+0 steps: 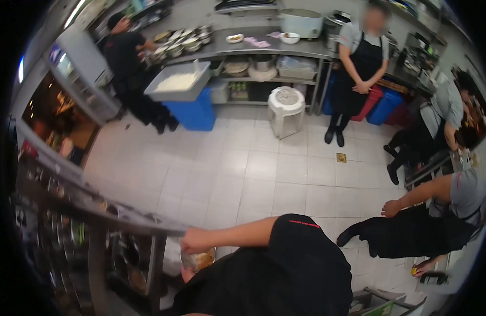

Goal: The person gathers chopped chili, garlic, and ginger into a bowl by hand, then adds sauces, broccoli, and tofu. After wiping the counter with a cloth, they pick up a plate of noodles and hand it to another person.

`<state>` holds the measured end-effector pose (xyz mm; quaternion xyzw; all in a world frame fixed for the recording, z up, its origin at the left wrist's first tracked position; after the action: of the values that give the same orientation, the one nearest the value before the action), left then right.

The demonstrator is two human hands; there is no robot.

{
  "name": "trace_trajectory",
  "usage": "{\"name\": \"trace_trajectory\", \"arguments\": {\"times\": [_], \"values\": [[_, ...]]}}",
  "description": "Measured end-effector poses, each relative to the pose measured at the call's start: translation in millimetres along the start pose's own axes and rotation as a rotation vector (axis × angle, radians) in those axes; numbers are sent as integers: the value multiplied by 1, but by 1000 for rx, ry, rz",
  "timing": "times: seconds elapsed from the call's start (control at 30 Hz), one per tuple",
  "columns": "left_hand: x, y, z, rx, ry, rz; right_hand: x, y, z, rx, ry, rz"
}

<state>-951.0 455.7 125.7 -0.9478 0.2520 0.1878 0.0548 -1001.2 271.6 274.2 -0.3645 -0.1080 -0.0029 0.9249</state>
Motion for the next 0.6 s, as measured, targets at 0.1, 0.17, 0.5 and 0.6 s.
{"name": "trace_trajectory", "arguments": {"times": [0.1,0.17,0.5,0.6], "values": [[26,91,-39,81,3,160,-41,-40,-52,-29,108,-48],[45,151,-55,68,45,268,-74,-78,-90,26,187,-210],[111,337,-94,41,-160,480,-120,-207,-185,4,416,-423],[150,357,-97,84,-184,540,-101,-215,-219,-127,377,-312]]}}
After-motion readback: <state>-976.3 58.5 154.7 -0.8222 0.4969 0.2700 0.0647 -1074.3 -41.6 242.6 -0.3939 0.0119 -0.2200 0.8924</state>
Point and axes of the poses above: each hand's wrist, its own x-axis towards the middle knuckle, its own y-axis out of the palm, z = x × y, the point moved 7 cm from there along x, towards the middle knuckle, and after that the axes turned 1 degree about z, right-handed, at the moved point
